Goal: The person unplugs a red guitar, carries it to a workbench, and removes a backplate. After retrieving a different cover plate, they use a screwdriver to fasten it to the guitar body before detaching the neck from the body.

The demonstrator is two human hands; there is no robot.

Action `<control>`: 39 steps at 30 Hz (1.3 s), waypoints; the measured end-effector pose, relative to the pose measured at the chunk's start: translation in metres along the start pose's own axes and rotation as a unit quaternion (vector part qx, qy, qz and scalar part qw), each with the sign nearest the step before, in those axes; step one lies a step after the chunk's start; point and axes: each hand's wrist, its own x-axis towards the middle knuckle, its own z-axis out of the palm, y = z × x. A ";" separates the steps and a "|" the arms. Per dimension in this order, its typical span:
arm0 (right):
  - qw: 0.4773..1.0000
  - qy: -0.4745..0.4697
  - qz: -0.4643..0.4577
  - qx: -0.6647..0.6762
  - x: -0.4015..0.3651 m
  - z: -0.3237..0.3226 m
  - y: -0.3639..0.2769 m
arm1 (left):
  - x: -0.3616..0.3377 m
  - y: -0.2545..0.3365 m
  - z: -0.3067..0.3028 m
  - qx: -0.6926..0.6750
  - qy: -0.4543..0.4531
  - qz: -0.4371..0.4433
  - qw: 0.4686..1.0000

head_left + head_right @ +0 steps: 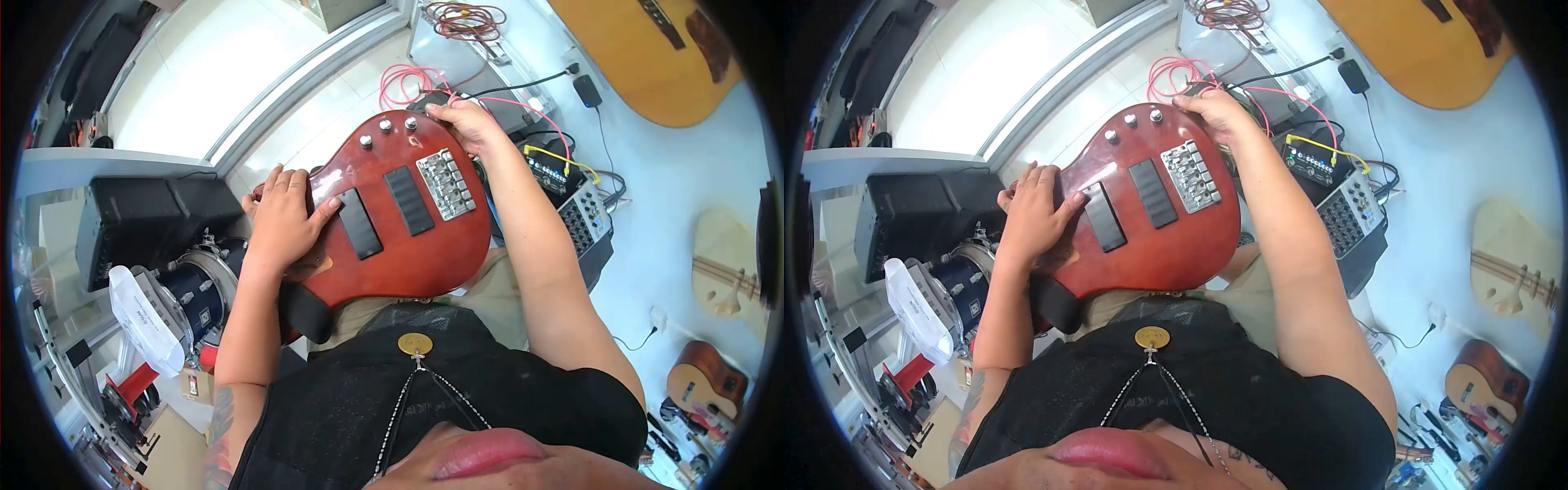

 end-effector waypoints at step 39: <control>0.833 0.310 -0.124 -0.441 -0.215 -0.031 0.115 | 0.002 0.011 0.006 0.076 -0.022 0.068 0.995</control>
